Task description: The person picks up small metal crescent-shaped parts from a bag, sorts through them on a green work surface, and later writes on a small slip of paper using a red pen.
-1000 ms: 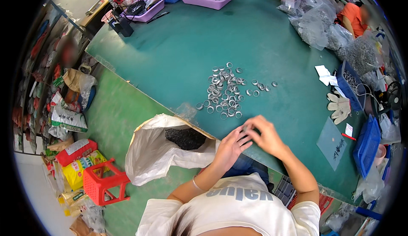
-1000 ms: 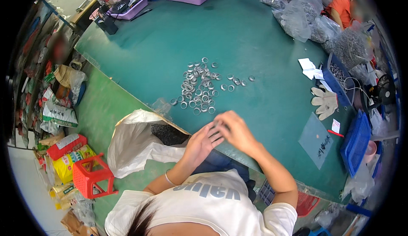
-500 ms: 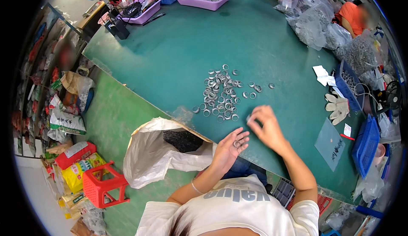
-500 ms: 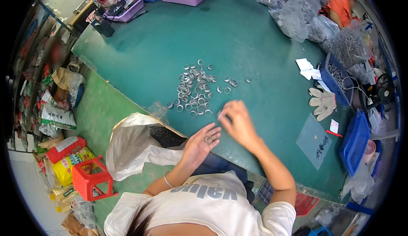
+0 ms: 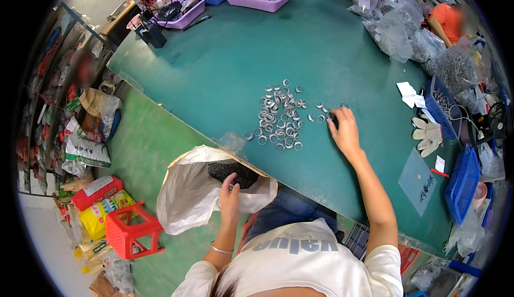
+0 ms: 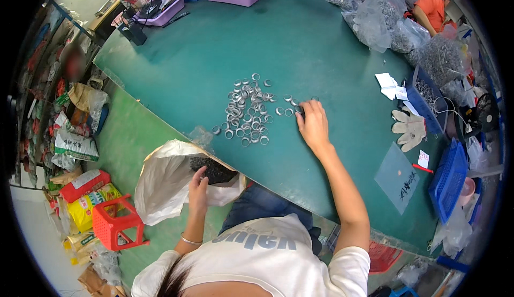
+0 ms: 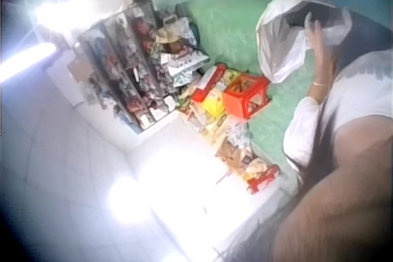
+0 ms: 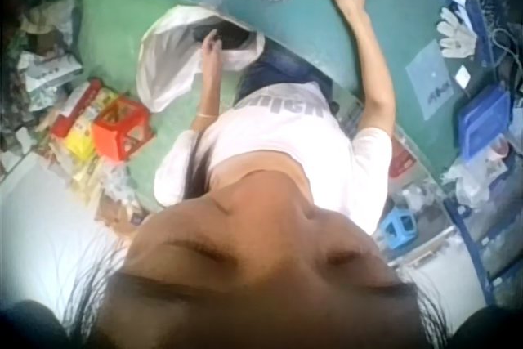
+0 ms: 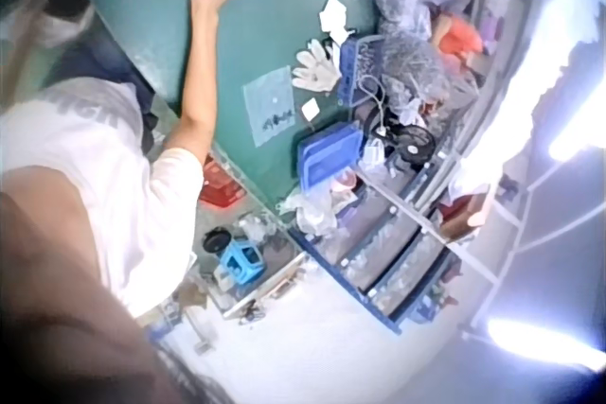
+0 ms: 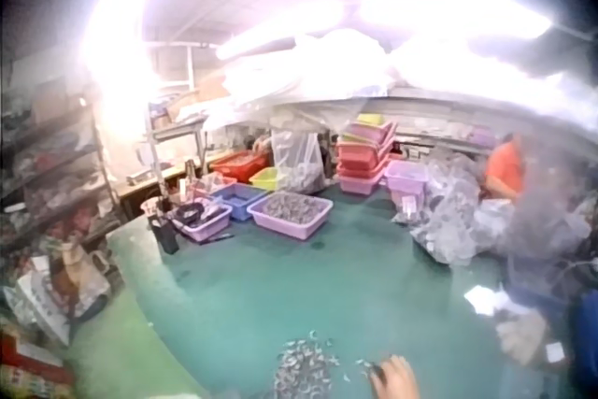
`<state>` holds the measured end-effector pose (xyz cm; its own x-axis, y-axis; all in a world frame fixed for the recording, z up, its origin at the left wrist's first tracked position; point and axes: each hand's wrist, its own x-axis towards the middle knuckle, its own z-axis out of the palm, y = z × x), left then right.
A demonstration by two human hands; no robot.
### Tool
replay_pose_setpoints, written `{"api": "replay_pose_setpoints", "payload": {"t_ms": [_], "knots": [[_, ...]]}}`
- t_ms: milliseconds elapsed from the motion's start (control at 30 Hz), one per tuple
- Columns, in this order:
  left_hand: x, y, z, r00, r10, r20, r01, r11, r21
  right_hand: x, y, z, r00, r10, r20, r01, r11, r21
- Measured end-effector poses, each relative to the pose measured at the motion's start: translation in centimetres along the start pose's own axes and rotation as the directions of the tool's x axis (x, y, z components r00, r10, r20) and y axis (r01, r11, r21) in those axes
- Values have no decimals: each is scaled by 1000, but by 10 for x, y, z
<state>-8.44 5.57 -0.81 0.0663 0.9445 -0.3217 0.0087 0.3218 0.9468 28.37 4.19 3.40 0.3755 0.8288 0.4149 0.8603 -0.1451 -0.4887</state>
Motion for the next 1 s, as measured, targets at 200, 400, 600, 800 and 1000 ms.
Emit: {"api": "replay_pose_setpoints", "payload": {"t_ms": [200,400,600,800,1000], "knots": [[-28,37,37,983,123,139,-114,991,-68,-20,-18,-16,998,69,6,-69,973,221],[-28,57,114,695,-196,691,652,576,-493,-40,-97,-48,826,-380,416,170,872,458],[-28,39,120,558,-141,818,728,557,-400,13,-17,-12,1000,-12,-29,12,1000,17],[-36,45,120,611,-232,756,708,587,-392,-1,-7,-5,1000,-18,-17,20,991,130],[-36,61,130,679,-371,633,722,491,-487,-39,-90,-52,783,-397,479,102,841,531]]}}
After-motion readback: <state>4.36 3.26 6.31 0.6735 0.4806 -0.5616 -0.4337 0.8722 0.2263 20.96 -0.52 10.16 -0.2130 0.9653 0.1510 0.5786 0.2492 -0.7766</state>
